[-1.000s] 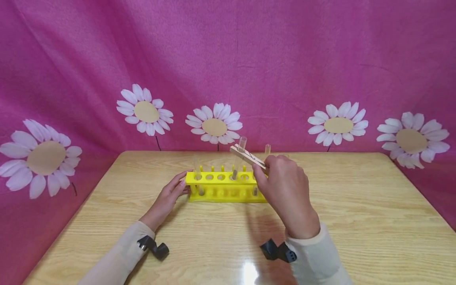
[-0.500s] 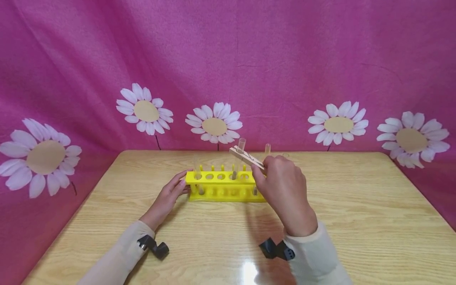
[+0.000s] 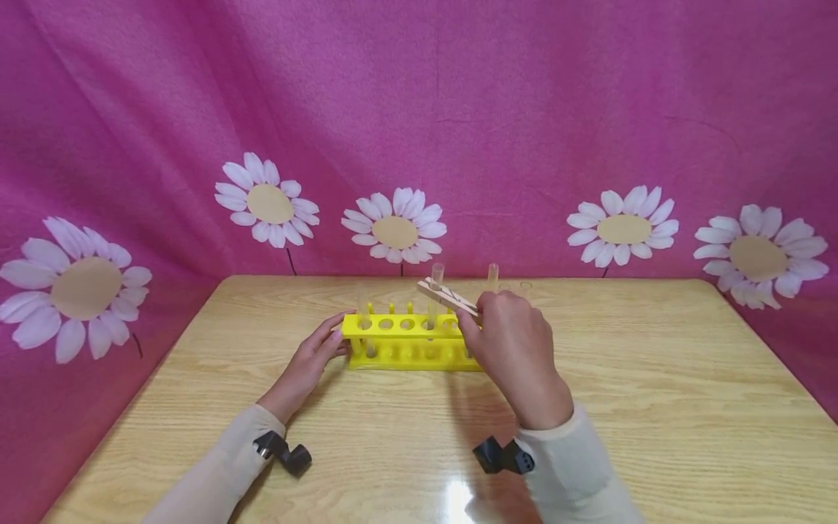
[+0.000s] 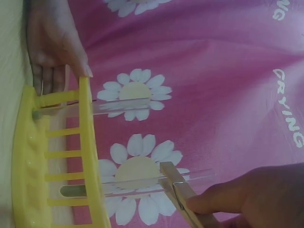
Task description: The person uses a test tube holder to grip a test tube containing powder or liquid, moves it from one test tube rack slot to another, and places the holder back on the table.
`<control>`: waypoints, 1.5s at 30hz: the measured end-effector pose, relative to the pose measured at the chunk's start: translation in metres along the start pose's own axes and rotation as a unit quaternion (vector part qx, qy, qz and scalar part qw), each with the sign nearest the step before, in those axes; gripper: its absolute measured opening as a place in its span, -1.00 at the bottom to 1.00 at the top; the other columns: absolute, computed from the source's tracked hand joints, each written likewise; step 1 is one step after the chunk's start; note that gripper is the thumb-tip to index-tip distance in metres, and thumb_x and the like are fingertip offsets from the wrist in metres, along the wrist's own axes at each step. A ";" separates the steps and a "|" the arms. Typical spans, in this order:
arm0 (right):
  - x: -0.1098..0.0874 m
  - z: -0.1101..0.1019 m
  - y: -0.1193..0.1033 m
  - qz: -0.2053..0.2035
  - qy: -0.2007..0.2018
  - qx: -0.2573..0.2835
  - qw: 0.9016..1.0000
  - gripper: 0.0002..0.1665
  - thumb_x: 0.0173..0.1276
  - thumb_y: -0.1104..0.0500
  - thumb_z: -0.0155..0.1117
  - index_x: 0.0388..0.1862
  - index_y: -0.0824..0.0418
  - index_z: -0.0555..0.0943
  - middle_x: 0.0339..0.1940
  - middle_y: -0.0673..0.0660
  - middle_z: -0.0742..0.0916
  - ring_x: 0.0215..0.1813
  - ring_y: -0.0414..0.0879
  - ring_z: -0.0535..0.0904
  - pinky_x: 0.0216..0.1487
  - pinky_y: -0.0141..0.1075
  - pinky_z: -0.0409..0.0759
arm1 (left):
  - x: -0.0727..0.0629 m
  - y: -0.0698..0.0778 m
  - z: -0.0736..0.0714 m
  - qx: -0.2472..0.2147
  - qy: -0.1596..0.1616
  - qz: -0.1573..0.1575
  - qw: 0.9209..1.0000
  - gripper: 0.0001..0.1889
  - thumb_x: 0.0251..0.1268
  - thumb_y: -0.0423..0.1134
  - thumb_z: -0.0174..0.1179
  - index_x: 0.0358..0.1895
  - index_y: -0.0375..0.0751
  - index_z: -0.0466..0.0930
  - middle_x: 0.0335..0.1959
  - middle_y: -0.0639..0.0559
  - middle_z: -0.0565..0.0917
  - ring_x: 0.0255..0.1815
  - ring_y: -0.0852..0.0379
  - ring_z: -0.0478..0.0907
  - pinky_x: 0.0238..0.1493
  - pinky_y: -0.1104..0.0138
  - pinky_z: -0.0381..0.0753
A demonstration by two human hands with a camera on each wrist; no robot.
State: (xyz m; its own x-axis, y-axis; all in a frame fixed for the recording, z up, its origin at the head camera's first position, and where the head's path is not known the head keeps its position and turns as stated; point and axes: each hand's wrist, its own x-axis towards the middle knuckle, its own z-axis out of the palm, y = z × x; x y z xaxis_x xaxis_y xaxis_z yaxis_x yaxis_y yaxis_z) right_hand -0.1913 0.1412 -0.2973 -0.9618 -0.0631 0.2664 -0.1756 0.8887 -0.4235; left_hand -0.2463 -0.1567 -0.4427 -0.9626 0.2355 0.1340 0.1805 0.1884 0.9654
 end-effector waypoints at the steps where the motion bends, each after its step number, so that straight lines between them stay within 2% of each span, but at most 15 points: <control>1: 0.000 0.001 0.000 -0.002 -0.002 -0.004 1.000 -0.70 0.29 0.04 0.32 -0.46 0.26 0.67 -0.69 0.06 0.52 -0.59 -0.05 0.38 -0.61 -0.29 0.33 | 0.000 0.000 0.000 0.001 -0.001 0.000 1.000 -0.45 0.52 0.10 -0.12 0.45 -0.01 0.23 0.37 0.11 0.38 0.24 0.04 0.42 0.30 0.07 0.39; 4: 0.001 0.003 0.001 -0.002 -0.014 -0.013 1.000 -0.70 0.27 0.03 0.33 -0.46 0.27 0.67 -0.69 0.06 0.53 -0.60 -0.06 0.39 -0.60 -0.29 0.33 | 0.000 0.000 0.000 -0.002 -0.002 0.002 1.000 -0.46 0.52 0.09 -0.12 0.45 -0.01 0.24 0.36 0.09 0.39 0.24 0.02 0.42 0.30 0.06 0.40; 11: 0.002 0.006 0.002 0.002 -0.047 -0.036 0.998 -0.69 0.27 0.02 0.34 -0.41 0.27 0.68 -0.66 0.05 0.54 -0.59 -0.05 0.39 -0.59 -0.29 0.33 | 0.000 -0.001 0.001 -0.003 -0.002 0.000 1.000 -0.44 0.50 0.13 -0.12 0.45 0.01 0.24 0.36 0.19 0.38 0.26 0.10 0.41 0.30 0.11 0.41; 15: 0.002 0.006 0.004 -0.010 -0.052 -0.045 0.998 -0.70 0.28 0.02 0.34 -0.44 0.25 0.67 -0.67 0.05 0.52 -0.59 -0.05 0.38 -0.60 -0.29 0.30 | 0.000 -0.001 0.001 -0.003 0.002 0.004 1.000 -0.44 0.50 0.12 -0.11 0.45 -0.01 0.24 0.34 0.12 0.41 0.24 0.06 0.42 0.29 0.08 0.41; 22: 0.002 0.006 0.004 -0.014 -0.066 -0.039 0.997 -0.70 0.29 0.02 0.32 -0.42 0.25 0.68 -0.66 0.04 0.53 -0.58 -0.06 0.37 -0.60 -0.28 0.29 | 0.001 -0.001 0.001 0.002 0.001 0.000 1.000 -0.42 0.49 0.16 -0.12 0.45 0.02 0.24 0.35 0.18 0.40 0.24 0.10 0.42 0.29 0.10 0.41; 25: 0.002 0.007 0.004 -0.014 -0.068 -0.042 0.997 -0.70 0.29 0.01 0.32 -0.43 0.25 0.67 -0.66 0.04 0.53 -0.58 -0.06 0.38 -0.60 -0.28 0.29 | 0.001 -0.001 0.001 -0.002 0.000 0.005 1.000 -0.43 0.50 0.13 -0.11 0.45 -0.01 0.23 0.35 0.14 0.39 0.24 0.06 0.42 0.29 0.08 0.41; 36: 0.003 0.008 0.003 0.000 -0.080 -0.041 0.996 -0.69 0.29 0.02 0.34 -0.36 0.28 0.69 -0.63 0.05 0.56 -0.56 -0.05 0.39 -0.58 -0.29 0.33 | 0.000 -0.001 0.000 -0.006 0.000 0.000 1.000 -0.45 0.52 0.09 -0.12 0.46 -0.02 0.22 0.37 0.13 0.38 0.25 0.03 0.42 0.31 0.07 0.38; 45: 0.004 0.011 0.003 0.017 -0.093 -0.038 0.995 -0.68 0.29 0.02 0.33 -0.31 0.30 0.69 -0.61 0.06 0.58 -0.55 -0.05 0.41 -0.56 -0.30 0.36 | 0.000 0.001 0.001 -0.007 -0.004 0.014 1.000 -0.47 0.55 0.02 -0.14 0.46 -0.08 0.22 0.40 0.10 0.34 0.29 0.01 0.39 0.30 0.08 0.40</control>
State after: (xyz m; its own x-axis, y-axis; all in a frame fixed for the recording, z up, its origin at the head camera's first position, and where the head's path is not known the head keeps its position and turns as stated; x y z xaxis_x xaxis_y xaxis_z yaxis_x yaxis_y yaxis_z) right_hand -0.1980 0.1389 -0.3068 -0.9904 -0.1097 0.0846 -0.1331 0.9229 -0.3612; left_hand -0.2461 -0.1556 -0.4415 -0.9559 0.2473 0.1585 0.2036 0.1687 0.9644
